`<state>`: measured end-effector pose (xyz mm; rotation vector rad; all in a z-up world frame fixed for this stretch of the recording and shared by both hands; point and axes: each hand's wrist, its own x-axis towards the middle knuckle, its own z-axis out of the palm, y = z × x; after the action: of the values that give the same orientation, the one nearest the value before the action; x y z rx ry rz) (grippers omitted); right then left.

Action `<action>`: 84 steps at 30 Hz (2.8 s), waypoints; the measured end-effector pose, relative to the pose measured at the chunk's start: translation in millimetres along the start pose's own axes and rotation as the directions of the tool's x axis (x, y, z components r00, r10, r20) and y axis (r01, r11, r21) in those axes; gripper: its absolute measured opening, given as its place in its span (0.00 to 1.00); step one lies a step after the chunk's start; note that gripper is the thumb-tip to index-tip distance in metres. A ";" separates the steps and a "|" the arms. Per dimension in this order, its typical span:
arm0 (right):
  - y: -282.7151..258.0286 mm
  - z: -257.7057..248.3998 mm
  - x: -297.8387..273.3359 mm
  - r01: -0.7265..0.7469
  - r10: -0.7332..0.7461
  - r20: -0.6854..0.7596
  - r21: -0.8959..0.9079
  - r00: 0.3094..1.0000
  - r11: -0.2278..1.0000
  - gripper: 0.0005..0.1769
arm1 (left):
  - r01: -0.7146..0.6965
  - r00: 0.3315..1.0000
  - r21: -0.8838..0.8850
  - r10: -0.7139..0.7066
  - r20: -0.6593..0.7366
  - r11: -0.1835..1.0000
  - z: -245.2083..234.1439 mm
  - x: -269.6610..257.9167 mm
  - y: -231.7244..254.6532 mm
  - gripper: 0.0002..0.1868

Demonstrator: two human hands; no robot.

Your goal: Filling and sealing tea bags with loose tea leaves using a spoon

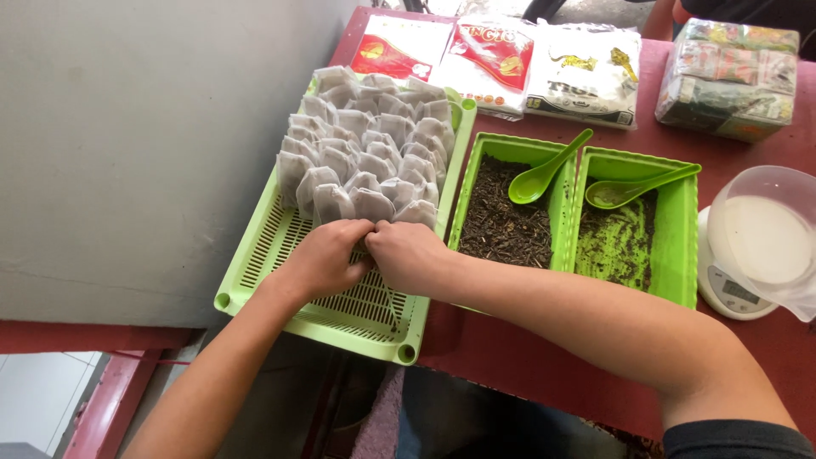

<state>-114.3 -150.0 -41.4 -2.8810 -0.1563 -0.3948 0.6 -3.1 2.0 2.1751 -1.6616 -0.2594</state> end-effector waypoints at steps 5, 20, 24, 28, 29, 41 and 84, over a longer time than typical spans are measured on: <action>6.6 19.3 -7.4 0.026 -0.031 -0.039 -0.127 0.999 0.992 0.12 | -0.037 0.999 0.047 0.037 0.000 0.998 10.6 -0.1 1.5 0.21; 50.5 -122.1 -31.2 -0.059 0.043 0.069 0.259 0.997 0.964 0.09 | -0.137 0.976 0.116 0.154 -0.155 0.984 -13.4 59.8 69.4 0.18; 92.6 -180.9 -67.7 -0.183 0.175 0.059 0.214 0.983 0.960 0.10 | -0.231 0.953 0.097 0.245 -0.176 0.968 -6.4 120.4 119.5 0.21; 135.5 -213.3 -115.7 -0.328 0.324 0.061 0.278 0.944 0.903 0.11 | -0.330 0.935 -0.003 0.326 -0.142 0.944 19.9 168.6 176.3 0.23; 143.5 -218.3 -127.6 -0.353 0.358 0.038 0.287 0.933 0.890 0.10 | -0.349 0.930 -0.031 0.342 -0.134 0.937 26.3 177.4 187.4 0.26; 168.9 -252.8 -243.8 -0.390 0.483 -0.192 0.379 0.854 0.839 0.05 | -0.459 0.879 -0.298 0.478 -0.010 0.837 78.5 221.8 275.6 0.37; 268.6 -251.4 -415.8 -0.910 0.910 -0.004 -0.007 0.415 0.414 0.15 | -0.698 0.704 -0.027 0.692 0.162 0.716 299.6 384.8 453.8 0.22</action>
<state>-539.8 -501.0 22.4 -2.4379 1.3885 -0.1467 -405.0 -529.1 -49.0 1.4029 -2.4563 -0.1824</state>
